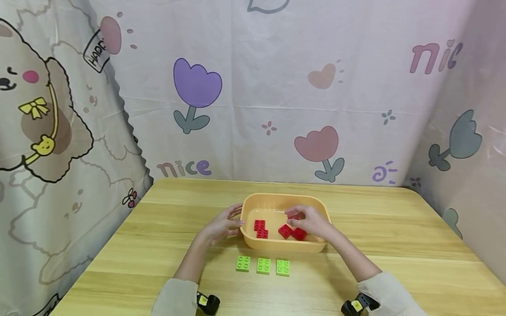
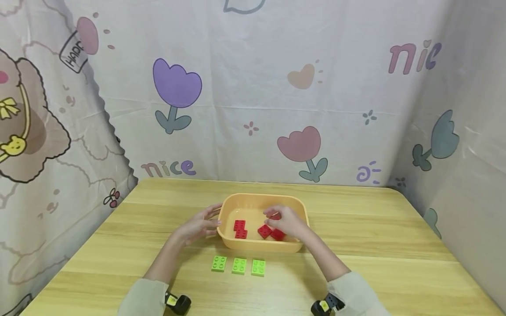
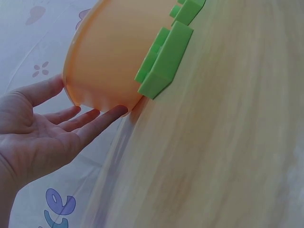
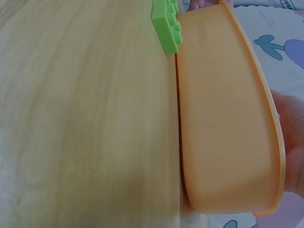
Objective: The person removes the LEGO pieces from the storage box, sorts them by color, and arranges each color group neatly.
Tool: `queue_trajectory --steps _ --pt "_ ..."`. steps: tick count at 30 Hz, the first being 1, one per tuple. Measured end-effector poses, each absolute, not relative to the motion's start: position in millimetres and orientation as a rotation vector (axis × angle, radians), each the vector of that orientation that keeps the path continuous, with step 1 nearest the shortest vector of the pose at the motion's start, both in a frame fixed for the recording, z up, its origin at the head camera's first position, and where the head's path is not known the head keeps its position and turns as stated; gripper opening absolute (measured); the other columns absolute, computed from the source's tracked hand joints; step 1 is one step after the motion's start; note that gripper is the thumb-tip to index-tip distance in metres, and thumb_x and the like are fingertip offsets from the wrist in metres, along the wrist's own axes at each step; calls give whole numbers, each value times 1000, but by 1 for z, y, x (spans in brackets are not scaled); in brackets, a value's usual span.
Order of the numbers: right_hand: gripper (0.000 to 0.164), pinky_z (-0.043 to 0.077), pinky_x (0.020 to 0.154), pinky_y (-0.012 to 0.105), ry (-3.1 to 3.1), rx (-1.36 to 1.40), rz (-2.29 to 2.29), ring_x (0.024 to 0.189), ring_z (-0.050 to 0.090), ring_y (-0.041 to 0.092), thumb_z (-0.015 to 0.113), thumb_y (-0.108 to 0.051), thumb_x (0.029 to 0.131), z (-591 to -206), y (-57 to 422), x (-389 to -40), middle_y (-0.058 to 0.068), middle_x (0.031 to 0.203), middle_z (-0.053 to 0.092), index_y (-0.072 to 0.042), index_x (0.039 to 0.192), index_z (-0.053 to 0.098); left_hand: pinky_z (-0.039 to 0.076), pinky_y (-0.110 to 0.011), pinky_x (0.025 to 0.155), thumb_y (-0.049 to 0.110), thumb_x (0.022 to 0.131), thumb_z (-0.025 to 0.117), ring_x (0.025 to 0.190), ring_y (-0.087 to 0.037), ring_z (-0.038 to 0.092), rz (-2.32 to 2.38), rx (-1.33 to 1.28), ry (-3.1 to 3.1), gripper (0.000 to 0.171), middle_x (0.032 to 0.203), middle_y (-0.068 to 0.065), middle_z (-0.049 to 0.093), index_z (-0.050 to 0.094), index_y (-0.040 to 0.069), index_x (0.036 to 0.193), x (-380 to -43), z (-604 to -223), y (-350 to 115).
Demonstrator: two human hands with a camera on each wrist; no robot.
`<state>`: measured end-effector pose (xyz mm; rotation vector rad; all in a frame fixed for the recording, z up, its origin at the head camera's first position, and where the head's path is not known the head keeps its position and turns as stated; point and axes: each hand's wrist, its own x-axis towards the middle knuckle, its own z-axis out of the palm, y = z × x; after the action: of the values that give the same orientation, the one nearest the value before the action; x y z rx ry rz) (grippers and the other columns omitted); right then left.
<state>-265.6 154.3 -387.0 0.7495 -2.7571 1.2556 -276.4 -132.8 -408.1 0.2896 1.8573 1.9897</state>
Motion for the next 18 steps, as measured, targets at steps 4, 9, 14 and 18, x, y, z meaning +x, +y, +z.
queue_trajectory --steps 4,9,14,18 --pt "18 52 64 25 -2787 689 1222 76 59 20 66 -2 81 -389 156 -267 7 88 65 3 98 65 46 -43 89 -4 87 52 124 -41 34 1987 281 1867 65 147 -21 18 22 4 144 -277 -408 -132" --pt "15 53 67 29 -2848 598 1198 77 59 21 67 -2 80 -391 157 -268 3 83 63 2 94 66 46 -44 89 -4 87 52 123 -42 35 1986 294 1867 65 147 -22 18 22 4 144 -277 -408 -132" --pt "17 52 71 31 -2898 583 1165 79 59 19 68 -5 80 -393 155 -271 2 85 64 0 97 67 46 -43 88 -4 87 52 123 -42 35 1992 297 1860 66 147 -22 18 21 3 144 -277 -408 -133" --pt "20 51 73 31 -2922 628 1176 81 59 18 67 -9 82 -394 152 -274 2 89 65 -1 100 67 47 -43 88 -4 87 53 123 -41 35 1995 282 1860 66 147 -22 18 21 3 144 -277 -409 -133"
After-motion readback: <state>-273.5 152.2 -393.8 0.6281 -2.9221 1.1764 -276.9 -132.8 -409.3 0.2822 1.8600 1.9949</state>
